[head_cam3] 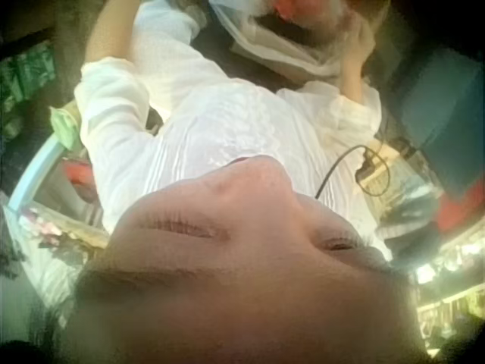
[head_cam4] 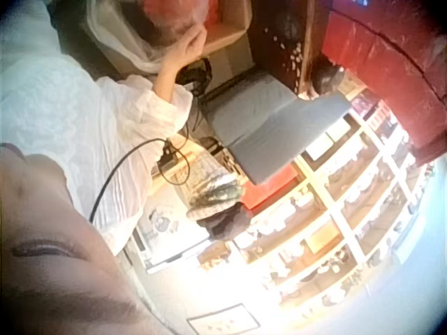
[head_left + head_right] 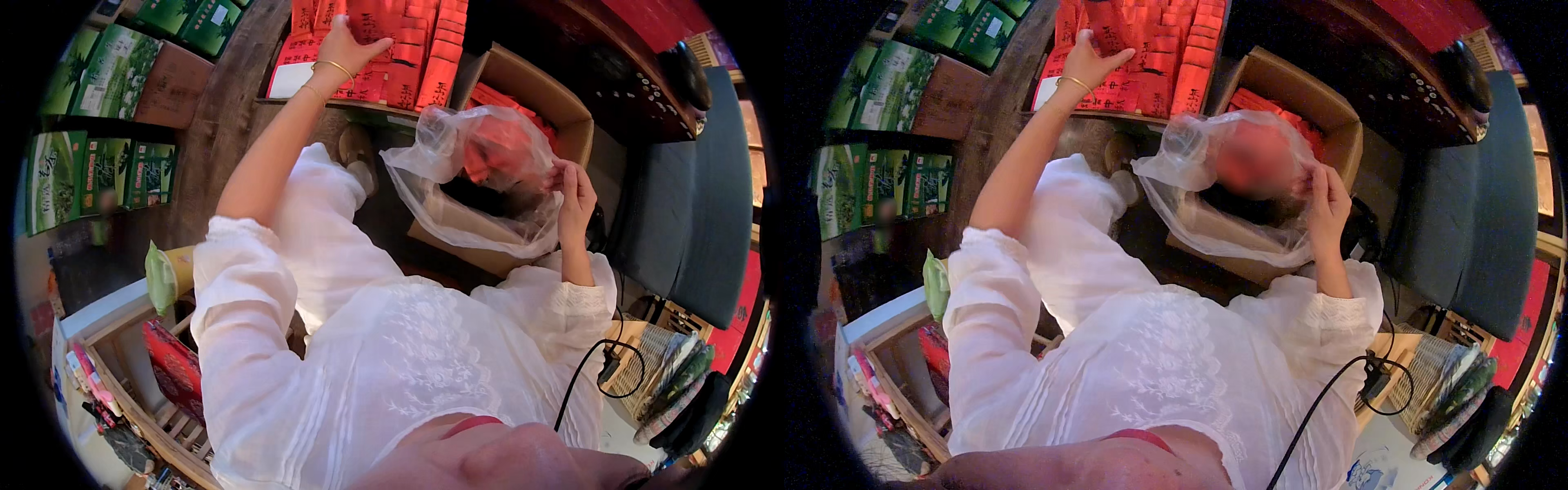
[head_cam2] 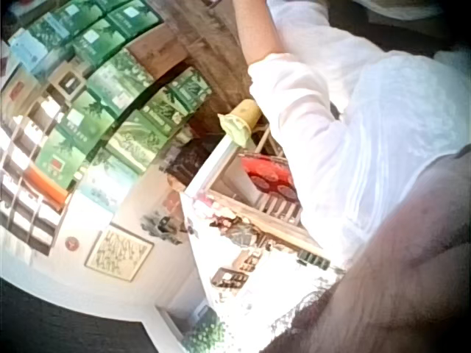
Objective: The person repeatedly picks up small red packets from a cardboard box, places them into a clear plastic bag, and then removes them to place them back into the box. This repetitive cycle of inserting and removing the packets continues throughout the clip.
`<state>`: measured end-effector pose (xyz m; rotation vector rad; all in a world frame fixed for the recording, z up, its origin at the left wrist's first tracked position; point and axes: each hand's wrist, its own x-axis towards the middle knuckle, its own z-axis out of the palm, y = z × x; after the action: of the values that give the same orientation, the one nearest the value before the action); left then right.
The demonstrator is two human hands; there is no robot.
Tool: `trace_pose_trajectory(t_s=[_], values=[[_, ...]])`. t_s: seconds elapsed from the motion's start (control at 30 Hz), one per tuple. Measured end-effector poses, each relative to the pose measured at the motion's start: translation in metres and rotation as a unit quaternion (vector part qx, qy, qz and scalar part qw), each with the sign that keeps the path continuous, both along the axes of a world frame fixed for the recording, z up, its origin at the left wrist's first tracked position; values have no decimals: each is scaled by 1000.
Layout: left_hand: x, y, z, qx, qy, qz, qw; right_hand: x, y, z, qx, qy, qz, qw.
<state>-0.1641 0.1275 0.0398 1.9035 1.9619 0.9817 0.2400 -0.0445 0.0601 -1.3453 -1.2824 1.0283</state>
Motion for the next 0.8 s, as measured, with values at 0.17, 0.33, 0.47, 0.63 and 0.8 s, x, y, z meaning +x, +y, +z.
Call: trace_pose_trajectory(t_s=[0.17, 0.33, 0.47, 0.63, 0.8], values=[[-34, 32, -104, -108, 54, 39, 992, 2, 3, -8, -19, 25, 3, 999], [-3, 31, -112, -200, 67, 88, 974, 2, 5, -9, -58, -4, 59, 997], [-2, 30, -122, -184, 95, 52, 977, -1, 4, -7, -87, -3, 73, 994], [0, 21, -126, -170, 131, 16, 977, -5, 4, -2, -97, 9, 74, 992], [1, 30, -138, -141, 119, 44, 982, -4, 2, -4, -107, 10, 74, 992]])
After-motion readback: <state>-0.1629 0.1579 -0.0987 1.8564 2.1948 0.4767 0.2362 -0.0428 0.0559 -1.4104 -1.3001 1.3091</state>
